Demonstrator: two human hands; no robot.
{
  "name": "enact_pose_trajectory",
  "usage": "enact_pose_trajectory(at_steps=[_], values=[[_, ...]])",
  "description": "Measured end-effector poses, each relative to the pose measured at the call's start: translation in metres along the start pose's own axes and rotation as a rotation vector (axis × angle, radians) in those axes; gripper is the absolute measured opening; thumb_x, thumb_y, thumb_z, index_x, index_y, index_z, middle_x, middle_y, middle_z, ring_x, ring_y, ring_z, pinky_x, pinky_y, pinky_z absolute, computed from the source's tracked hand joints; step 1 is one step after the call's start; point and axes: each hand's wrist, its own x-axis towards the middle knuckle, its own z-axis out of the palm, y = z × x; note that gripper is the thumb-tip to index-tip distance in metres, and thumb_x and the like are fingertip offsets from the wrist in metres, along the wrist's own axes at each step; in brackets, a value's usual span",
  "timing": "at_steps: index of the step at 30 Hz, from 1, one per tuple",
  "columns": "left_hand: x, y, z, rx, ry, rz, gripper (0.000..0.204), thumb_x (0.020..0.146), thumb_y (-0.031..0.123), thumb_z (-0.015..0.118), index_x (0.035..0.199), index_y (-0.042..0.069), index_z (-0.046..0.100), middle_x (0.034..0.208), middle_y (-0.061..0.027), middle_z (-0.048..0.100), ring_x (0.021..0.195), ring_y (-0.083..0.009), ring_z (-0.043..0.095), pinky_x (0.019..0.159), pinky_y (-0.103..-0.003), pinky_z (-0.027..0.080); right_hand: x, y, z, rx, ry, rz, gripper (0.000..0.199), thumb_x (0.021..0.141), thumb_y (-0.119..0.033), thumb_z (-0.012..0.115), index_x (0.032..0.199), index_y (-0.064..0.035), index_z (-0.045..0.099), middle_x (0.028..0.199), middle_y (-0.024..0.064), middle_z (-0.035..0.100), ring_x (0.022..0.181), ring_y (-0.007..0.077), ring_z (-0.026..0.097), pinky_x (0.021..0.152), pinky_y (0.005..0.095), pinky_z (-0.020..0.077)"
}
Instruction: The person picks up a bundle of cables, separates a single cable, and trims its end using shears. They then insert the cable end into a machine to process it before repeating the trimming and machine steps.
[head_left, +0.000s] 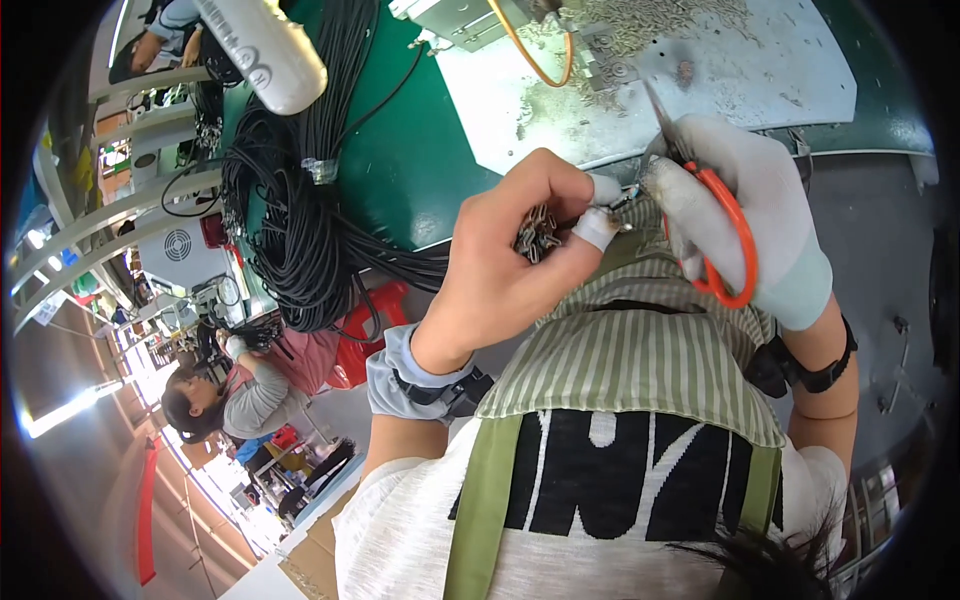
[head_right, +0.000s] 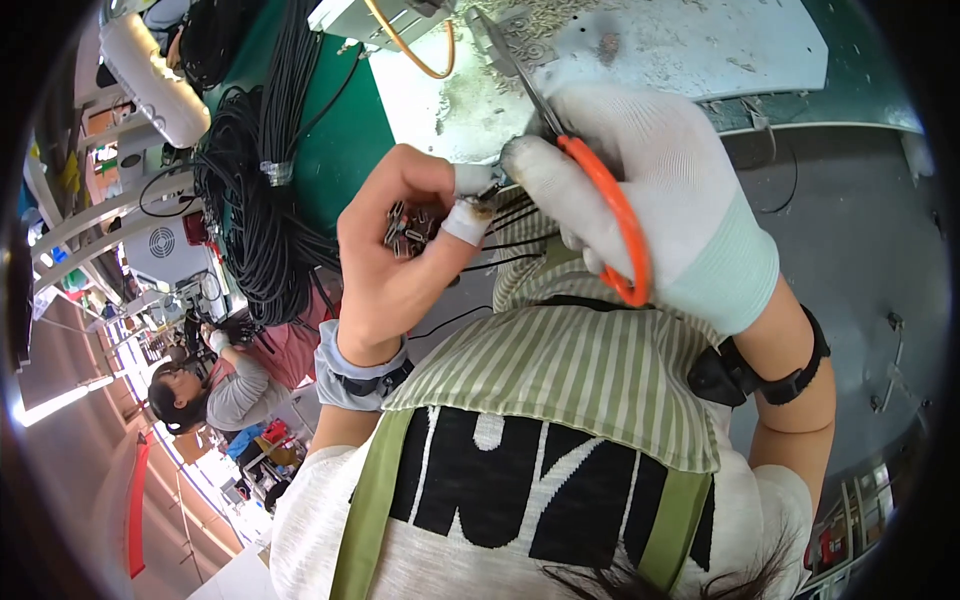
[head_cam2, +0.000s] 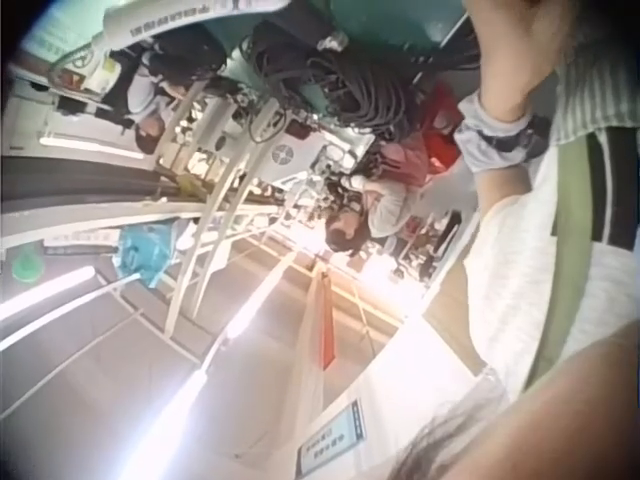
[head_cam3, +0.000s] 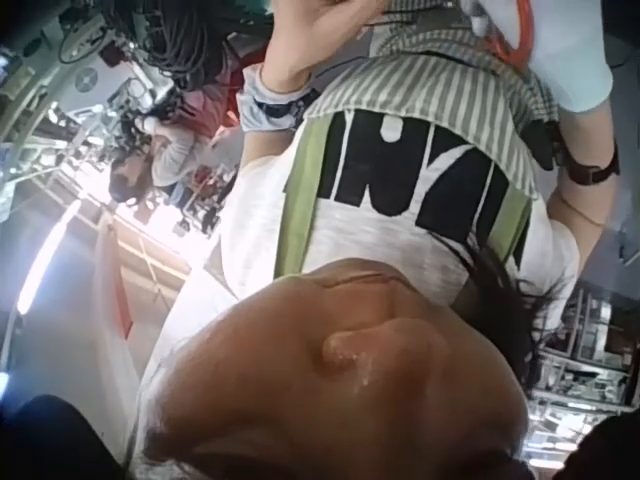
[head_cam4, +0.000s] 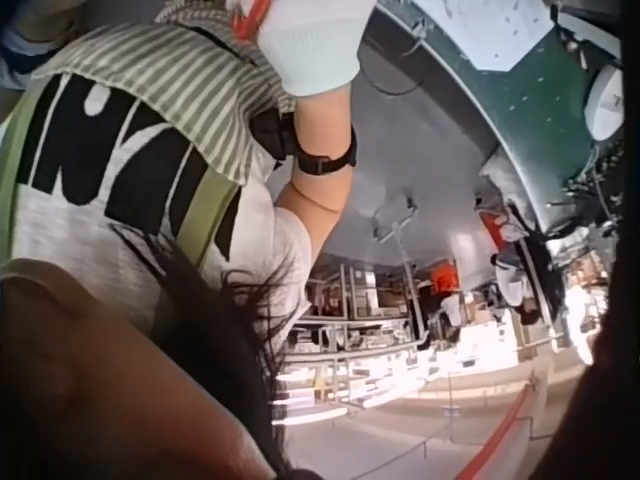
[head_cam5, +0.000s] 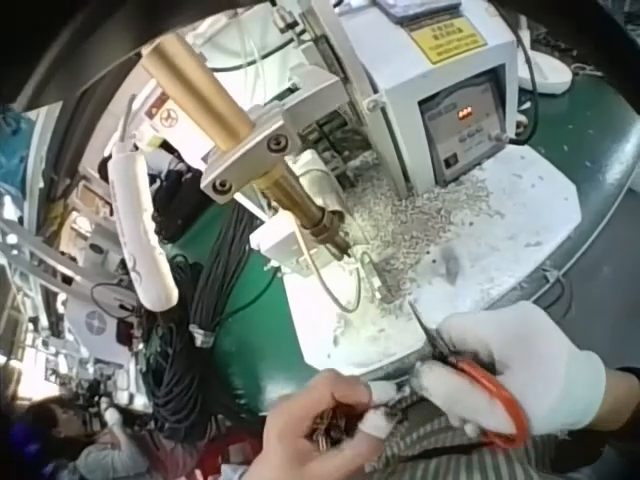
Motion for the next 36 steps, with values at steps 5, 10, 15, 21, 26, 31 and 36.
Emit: enact_pose_trajectory(at_steps=[5,10,15,21,26,31,36], values=[[0.009,0.009,0.02,-0.016,0.133,-0.07,0.016,0.078,-0.005,0.065,0.093,-0.001,0.061,0.08,0.0001,0.058,0.067,-0.0016,0.046,0.061,-0.017,0.035,-0.011,-0.004,-0.005,0.437,-0.112,0.297,0.018,0.087,-0.019,0.059,0.081,-0.0028,0.055,0.06,0.0109,0.055,0.05,0.0276,0.055,0.049,0.029,0.0443],[0.017,0.003,0.012,-0.054,0.079,-0.056,0.017,0.075,-0.006,0.066,0.089,0.001,0.059,0.067,0.0039,0.054,0.058,-0.0007,0.041,0.051,-0.017,0.032,-0.014,0.006,0.017,-0.28,0.294,-0.198,0.013,0.083,-0.011,0.062,0.092,-0.001,0.061,0.057,0.0085,0.057,0.047,0.0161,0.058,0.047,0.0272,0.0449],[0.017,0.008,0.018,-0.03,0.276,-0.11,0.019,0.072,-0.006,0.065,0.088,0.002,0.057,0.061,0.006,0.049,0.056,0.0007,0.038,0.051,-0.016,0.028,-0.006,0.006,0.016,-0.764,0.437,-0.628,0.016,0.08,-0.009,0.066,0.093,-0.0021,0.061,0.06,0.0109,0.057,0.05,0.023,0.058,0.049,0.0287,0.0447],[0.018,0.012,0.026,0.031,0.373,-0.044,0.021,0.071,-0.005,0.066,0.089,0.003,0.057,0.061,0.0068,0.048,0.055,0.0014,0.035,0.05,-0.017,0.028,-0.02,0.008,0.026,-0.466,0.197,-0.274,0.013,0.079,-0.008,0.065,0.089,-0.0025,0.06,0.061,0.0128,0.056,0.051,0.0282,0.056,0.049,0.0313,0.0431],[0.013,0.003,0.022,0.259,0.244,0.213,0.021,0.075,-0.007,0.063,0.094,0.0,0.057,0.066,0.0069,0.05,0.057,0.0021,0.035,0.052,-0.016,0.025,-0.021,0.01,0.027,-0.25,0.103,-0.207,0.009,0.079,-0.007,0.063,0.085,-0.002,0.058,0.061,0.0141,0.054,0.05,0.0292,0.056,0.049,0.0322,0.0423],[0.011,0.0,0.009,0.066,0.106,-0.021,0.019,0.077,-0.007,0.064,0.093,-0.001,0.057,0.068,0.0059,0.054,0.058,0.0022,0.038,0.053,-0.015,0.029,-0.02,0.011,0.03,-0.225,0.077,-0.231,0.007,0.08,-0.006,0.061,0.086,-0.0018,0.059,0.061,0.0137,0.054,0.05,0.0288,0.054,0.049,0.0316,0.0422],[0.01,-0.006,0.018,0.078,0.252,-0.015,0.016,0.078,-0.007,0.065,0.092,-0.001,0.058,0.068,0.0057,0.054,0.059,0.0025,0.039,0.053,-0.015,0.029,-0.014,0.013,0.034,-0.394,0.212,-0.283,0.011,0.08,-0.009,0.063,0.088,-0.0029,0.06,0.061,0.013,0.053,0.051,0.0279,0.054,0.049,0.0329,0.0425]])
